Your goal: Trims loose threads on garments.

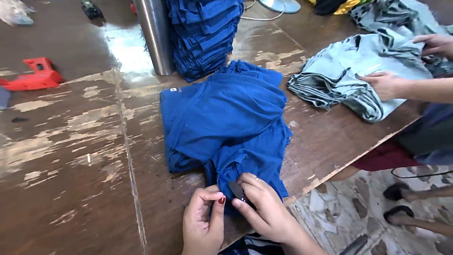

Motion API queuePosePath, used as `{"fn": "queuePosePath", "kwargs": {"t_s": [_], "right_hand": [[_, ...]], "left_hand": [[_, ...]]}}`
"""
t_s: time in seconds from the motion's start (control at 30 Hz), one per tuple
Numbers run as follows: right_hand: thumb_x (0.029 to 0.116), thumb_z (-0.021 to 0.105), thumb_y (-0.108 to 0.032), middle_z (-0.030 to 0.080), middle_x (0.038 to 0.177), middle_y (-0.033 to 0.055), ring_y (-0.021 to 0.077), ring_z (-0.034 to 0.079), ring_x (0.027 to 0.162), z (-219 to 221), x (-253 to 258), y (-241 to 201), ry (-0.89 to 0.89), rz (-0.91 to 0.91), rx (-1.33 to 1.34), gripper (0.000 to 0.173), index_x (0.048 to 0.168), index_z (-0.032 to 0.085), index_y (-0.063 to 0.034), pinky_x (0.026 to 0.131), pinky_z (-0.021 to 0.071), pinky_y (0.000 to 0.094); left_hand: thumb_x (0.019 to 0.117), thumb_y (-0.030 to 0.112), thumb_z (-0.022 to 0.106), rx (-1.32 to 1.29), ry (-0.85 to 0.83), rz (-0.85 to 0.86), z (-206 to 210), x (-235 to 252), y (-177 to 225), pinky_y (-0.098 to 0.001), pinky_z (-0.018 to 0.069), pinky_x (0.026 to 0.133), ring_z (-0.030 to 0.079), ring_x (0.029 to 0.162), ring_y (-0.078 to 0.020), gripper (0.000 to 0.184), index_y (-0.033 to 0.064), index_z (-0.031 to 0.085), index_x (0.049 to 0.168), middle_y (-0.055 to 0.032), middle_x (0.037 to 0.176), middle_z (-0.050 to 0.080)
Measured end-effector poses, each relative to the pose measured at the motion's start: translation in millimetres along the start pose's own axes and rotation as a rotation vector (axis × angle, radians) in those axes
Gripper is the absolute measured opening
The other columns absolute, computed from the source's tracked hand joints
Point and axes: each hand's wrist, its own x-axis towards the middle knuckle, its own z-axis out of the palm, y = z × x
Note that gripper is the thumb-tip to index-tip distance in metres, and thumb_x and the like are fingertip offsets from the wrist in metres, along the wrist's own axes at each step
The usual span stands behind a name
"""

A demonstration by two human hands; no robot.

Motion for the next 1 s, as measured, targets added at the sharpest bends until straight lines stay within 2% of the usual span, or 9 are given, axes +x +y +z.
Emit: {"fn": "queuePosePath", "kwargs": {"t_s": [0.07, 0.17, 0.23, 0.33, 0.43, 0.5, 0.63, 0.77, 1.0], "right_hand": [[0.1075, 0.044, -0.039, 0.055, 0.088, 0.0066, 0.0100, 0.054, 0.080, -2.7, -1.4, 0.6, 0.058, -0.006, 0.080, 0.041, 0.087, 0.056, -0.0060, 0.069, 0.0461, 0.0231], [0.1018, 0.059, -0.029, 0.059, 0.102, 0.0089, 0.0033, 0.057, 0.089, -2.2, -0.3, 1.1, 0.221, -0.039, 0.170, 0.028, 0.097, 0.055, -0.0018, 0.077, 0.0488, 0.0142], [0.0958, 0.069, -0.022, 0.065, 0.113, 0.0100, 0.0079, 0.064, 0.103, 4.9, 1.3, 1.7, 0.300, -0.057, 0.153, 0.025, 0.099, 0.051, -0.0059, 0.087, 0.0540, 0.0193], [0.0943, 0.071, -0.014, 0.071, 0.096, 0.0054, 0.0110, 0.069, 0.093, 12.7, 1.5, -4.3, 0.357, -0.130, 0.142, 0.019, 0.094, 0.053, -0.0088, 0.083, 0.0569, 0.0245], [0.1006, 0.065, -0.016, 0.067, 0.084, 0.0037, 0.0124, 0.065, 0.085, -3.9, -4.8, -23.3, 0.110, -0.272, 0.434, 0.020, 0.085, 0.053, -0.0100, 0.081, 0.0534, 0.0265], [0.1022, 0.062, -0.021, 0.066, 0.081, 0.0099, 0.0188, 0.065, 0.081, -16.1, -6.1, -26.8, -0.126, -0.337, 0.591, 0.026, 0.082, 0.058, -0.0048, 0.079, 0.0517, 0.0315], [0.1037, 0.052, -0.051, 0.055, 0.072, 0.0042, 0.0124, 0.056, 0.067, -21.2, 2.5, -11.5, -0.055, -0.143, 0.094, 0.048, 0.085, 0.057, -0.0071, 0.064, 0.0488, 0.0269], [0.1054, 0.046, -0.050, 0.045, 0.060, 0.0001, 0.0125, 0.047, 0.054, -9.2, 10.6, -1.7, 0.013, -0.009, -0.213, 0.049, 0.080, 0.056, -0.0100, 0.050, 0.0389, 0.0284], [0.1087, 0.035, -0.045, 0.044, 0.054, -0.0007, 0.0134, 0.048, 0.048, 4.2, 10.4, -1.1, 0.071, 0.005, -0.313, 0.052, 0.074, 0.056, -0.0118, 0.044, 0.0375, 0.0306]], "left_hand": [[0.1013, 0.009, 0.058, -0.021, 0.025, -0.024, 1.3, 0.3, 1.5, -0.0181, 0.0579, 0.085, 0.069, 0.095, -0.0002, 0.009, 0.0162, 0.060, 0.107, 0.0093, 0.104, 0.072], [0.0960, 0.003, 0.065, -0.099, 0.040, -0.061, 2.9, 2.4, 4.9, -0.0211, 0.0591, 0.086, 0.071, 0.096, -0.0025, 0.031, 0.0138, 0.052, 0.122, 0.0095, 0.108, 0.074], [0.0928, -0.002, 0.068, -0.147, 0.031, -0.063, 3.9, 4.3, 4.4, -0.0250, 0.0599, 0.089, 0.073, 0.098, -0.0065, 0.045, 0.0104, 0.047, 0.131, 0.0060, 0.109, 0.076], [0.0913, -0.003, 0.068, -0.123, 0.050, -0.063, 3.7, 5.2, 2.8, -0.0246, 0.0597, 0.090, 0.072, 0.097, -0.0065, 0.041, 0.0067, 0.058, 0.130, 0.0050, 0.107, 0.076], [0.0929, -0.005, 0.065, -0.110, 0.056, -0.069, 1.5, 5.6, 2.0, -0.0221, 0.0591, 0.088, 0.071, 0.096, -0.0039, 0.038, 0.0029, 0.056, 0.129, 0.0056, 0.106, 0.075], [0.0930, -0.004, 0.065, -0.106, 0.067, -0.078, 2.0, 6.0, 2.5, -0.0213, 0.0591, 0.086, 0.071, 0.094, -0.0028, 0.039, 0.0009, 0.053, 0.130, 0.0062, 0.104, 0.075], [0.0926, -0.006, 0.064, -0.144, 0.076, -0.102, 2.6, 9.1, 0.9, -0.0240, 0.0587, 0.089, 0.070, 0.098, -0.0062, 0.042, -0.0003, 0.050, 0.131, 0.0030, 0.107, 0.073], [0.0939, -0.007, 0.062, -0.202, 0.066, -0.118, 1.1, 9.5, -2.0, -0.0269, 0.0589, 0.091, 0.071, 0.099, -0.0089, 0.043, -0.0004, 0.048, 0.135, 0.0007, 0.107, 0.074], [0.0898, -0.010, 0.064, -0.158, 0.066, -0.129, 3.2, 8.1, 1.4, -0.0236, 0.0594, 0.087, 0.071, 0.094, -0.0061, 0.050, -0.0037, 0.046, 0.136, 0.0028, 0.102, 0.074]]}}
